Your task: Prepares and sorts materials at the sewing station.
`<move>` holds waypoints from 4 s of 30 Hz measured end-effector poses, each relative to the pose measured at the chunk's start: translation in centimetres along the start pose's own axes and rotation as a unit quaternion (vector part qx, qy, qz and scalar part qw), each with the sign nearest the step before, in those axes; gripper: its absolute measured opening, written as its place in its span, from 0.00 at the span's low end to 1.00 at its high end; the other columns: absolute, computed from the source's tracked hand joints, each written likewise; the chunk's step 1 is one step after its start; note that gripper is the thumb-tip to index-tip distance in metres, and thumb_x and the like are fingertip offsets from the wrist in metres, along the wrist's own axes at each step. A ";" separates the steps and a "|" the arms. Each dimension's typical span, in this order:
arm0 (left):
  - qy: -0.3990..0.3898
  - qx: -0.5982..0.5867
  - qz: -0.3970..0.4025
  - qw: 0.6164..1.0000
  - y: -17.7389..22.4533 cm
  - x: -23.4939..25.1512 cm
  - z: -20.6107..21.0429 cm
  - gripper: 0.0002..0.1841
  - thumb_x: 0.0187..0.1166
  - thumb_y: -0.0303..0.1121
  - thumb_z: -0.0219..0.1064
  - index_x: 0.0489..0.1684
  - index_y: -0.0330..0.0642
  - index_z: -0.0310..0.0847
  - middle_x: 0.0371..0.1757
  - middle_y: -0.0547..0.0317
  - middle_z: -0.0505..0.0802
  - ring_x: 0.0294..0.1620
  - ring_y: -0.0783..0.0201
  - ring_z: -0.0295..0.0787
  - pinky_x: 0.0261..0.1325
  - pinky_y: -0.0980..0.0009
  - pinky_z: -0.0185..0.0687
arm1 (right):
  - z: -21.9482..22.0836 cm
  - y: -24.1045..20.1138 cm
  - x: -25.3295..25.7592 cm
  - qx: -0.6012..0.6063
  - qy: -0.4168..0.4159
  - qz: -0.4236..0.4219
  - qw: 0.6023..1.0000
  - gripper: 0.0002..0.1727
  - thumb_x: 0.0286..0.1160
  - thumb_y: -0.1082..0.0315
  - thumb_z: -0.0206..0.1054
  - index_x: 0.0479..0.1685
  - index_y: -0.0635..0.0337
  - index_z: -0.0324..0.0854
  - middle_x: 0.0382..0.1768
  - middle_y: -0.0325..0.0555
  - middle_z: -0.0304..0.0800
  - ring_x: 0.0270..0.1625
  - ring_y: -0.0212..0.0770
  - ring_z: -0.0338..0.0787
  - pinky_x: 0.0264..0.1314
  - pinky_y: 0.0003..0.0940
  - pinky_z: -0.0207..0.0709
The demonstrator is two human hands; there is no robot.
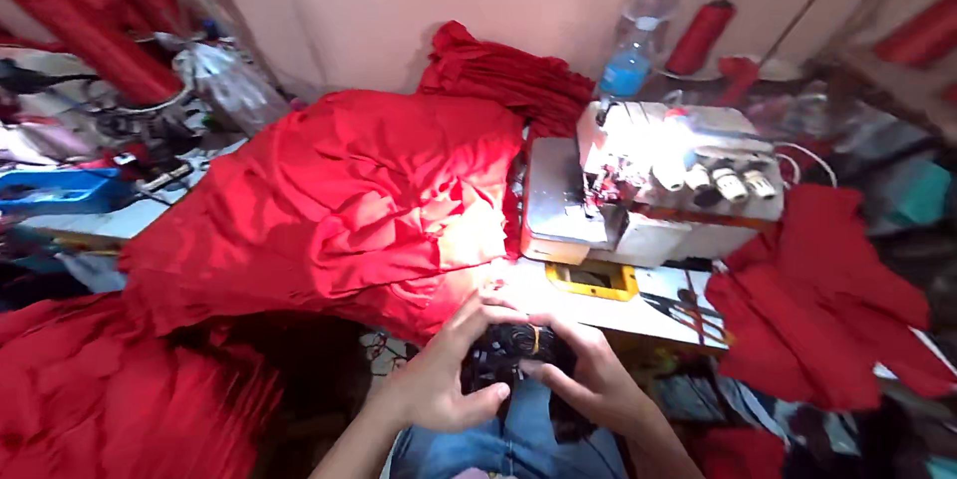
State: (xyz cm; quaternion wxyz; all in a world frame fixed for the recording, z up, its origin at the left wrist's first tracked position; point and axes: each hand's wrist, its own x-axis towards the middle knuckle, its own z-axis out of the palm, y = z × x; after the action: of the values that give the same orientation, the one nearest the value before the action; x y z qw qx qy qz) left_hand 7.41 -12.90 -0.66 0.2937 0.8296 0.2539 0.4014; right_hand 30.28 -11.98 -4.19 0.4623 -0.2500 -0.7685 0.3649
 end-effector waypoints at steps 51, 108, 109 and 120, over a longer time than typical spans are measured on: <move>0.163 -0.114 -0.246 0.949 -0.3 -1.5 2.5 0.26 0.71 0.39 0.77 0.61 0.29 0.80 0.50 0.64 0.94 0.44 0.82 0.91 0.49 0.83 0.88 | 2.4 0.6 -0.9 0.259 -0.028 0.158 0.952 0.17 0.82 0.65 0.64 0.60 0.68 0.73 0.55 0.36 0.85 0.57 0.19 0.85 0.63 0.20 0.80; 0.245 0.408 0.012 0.880 -1.9 -2.1 6.4 0.08 0.82 0.37 0.65 0.37 0.49 0.89 0.33 0.60 0.83 0.50 0.60 0.76 0.67 0.67 0.60 | 5.6 0.4 -1.4 0.173 0.176 0.206 0.947 0.13 0.85 0.68 0.43 0.55 0.67 0.67 0.49 0.36 0.76 0.54 0.15 0.79 0.60 0.14 0.75; 0.257 0.406 0.008 0.877 -2.0 -2.1 6.7 0.08 0.83 0.37 0.64 0.37 0.48 0.87 0.34 0.60 0.83 0.51 0.60 0.76 0.68 0.68 0.61 | 5.9 0.6 -1.5 0.158 0.181 0.185 0.953 0.13 0.86 0.67 0.44 0.56 0.68 0.67 0.50 0.37 0.77 0.55 0.15 0.79 0.61 0.14 0.75; 0.327 0.418 -0.057 0.846 -2.0 -0.8 4.4 0.14 0.86 0.42 0.51 0.32 0.50 0.74 0.35 0.58 0.83 0.54 0.59 0.77 0.70 0.66 0.59 | 5.3 -0.1 -1.3 0.020 0.108 0.081 0.991 0.18 0.93 0.59 0.47 0.57 0.69 0.70 0.45 0.42 0.88 0.48 0.15 0.86 0.53 0.13 0.80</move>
State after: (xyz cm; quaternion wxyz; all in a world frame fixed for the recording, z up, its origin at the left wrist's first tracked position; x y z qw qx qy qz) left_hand 10.18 -13.27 -4.73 -0.1583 0.6783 0.5258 0.4883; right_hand 26.15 -14.76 -6.42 0.5164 -0.3402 -0.6838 0.3873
